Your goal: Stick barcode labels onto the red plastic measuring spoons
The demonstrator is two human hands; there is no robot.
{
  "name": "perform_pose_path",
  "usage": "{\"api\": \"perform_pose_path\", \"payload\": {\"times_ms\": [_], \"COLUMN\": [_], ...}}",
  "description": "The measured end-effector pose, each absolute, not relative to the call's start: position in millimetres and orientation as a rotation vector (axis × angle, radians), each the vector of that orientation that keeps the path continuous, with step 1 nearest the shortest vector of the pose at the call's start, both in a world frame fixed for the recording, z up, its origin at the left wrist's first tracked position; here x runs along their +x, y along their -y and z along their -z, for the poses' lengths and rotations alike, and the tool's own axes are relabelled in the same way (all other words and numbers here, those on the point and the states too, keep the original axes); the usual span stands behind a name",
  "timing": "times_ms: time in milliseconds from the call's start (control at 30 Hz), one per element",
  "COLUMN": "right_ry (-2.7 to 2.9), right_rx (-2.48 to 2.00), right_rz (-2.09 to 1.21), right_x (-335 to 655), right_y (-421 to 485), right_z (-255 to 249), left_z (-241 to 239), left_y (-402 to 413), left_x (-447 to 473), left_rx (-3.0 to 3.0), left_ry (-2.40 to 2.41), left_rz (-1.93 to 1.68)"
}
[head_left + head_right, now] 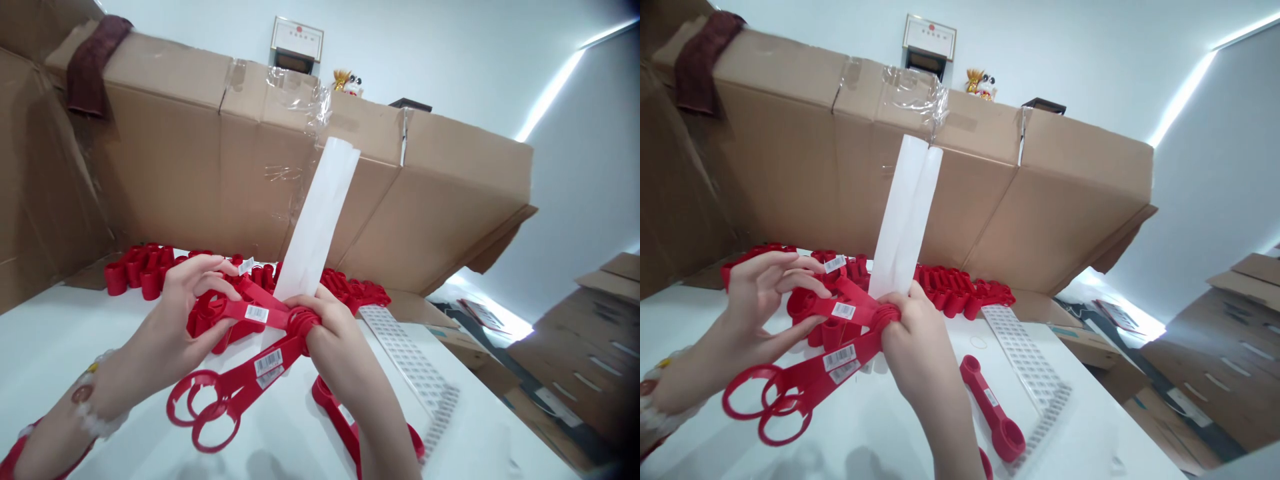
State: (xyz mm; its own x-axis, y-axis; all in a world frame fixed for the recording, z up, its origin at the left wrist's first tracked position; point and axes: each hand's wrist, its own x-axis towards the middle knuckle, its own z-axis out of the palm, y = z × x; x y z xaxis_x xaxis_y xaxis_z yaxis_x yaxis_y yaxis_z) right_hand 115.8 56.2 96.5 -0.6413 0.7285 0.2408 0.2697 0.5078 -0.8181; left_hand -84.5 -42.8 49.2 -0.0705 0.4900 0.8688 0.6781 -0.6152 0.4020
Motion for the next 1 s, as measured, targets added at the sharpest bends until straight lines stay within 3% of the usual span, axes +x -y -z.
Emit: {"api": "perform_pose_path", "payload": {"times_ms": [567, 1000], "right_ry": [2.106, 2.119], "right_rx": [-0.764, -0.834], "right_rz": [-1.180, -1.050], "right_x": [112.4, 117.1], "right_y": [-62.2, -64.6], "right_z": [-92.4, -94.8], "left_z": [-40.1, -45.5], "left_y": [46.0, 40.2], "left_x": [-80.4, -79.4], "left_rx": [-1.815, -2.002], "left_ry": [1.015, 1.058], "left_rz": [1.330, 1.605]}}
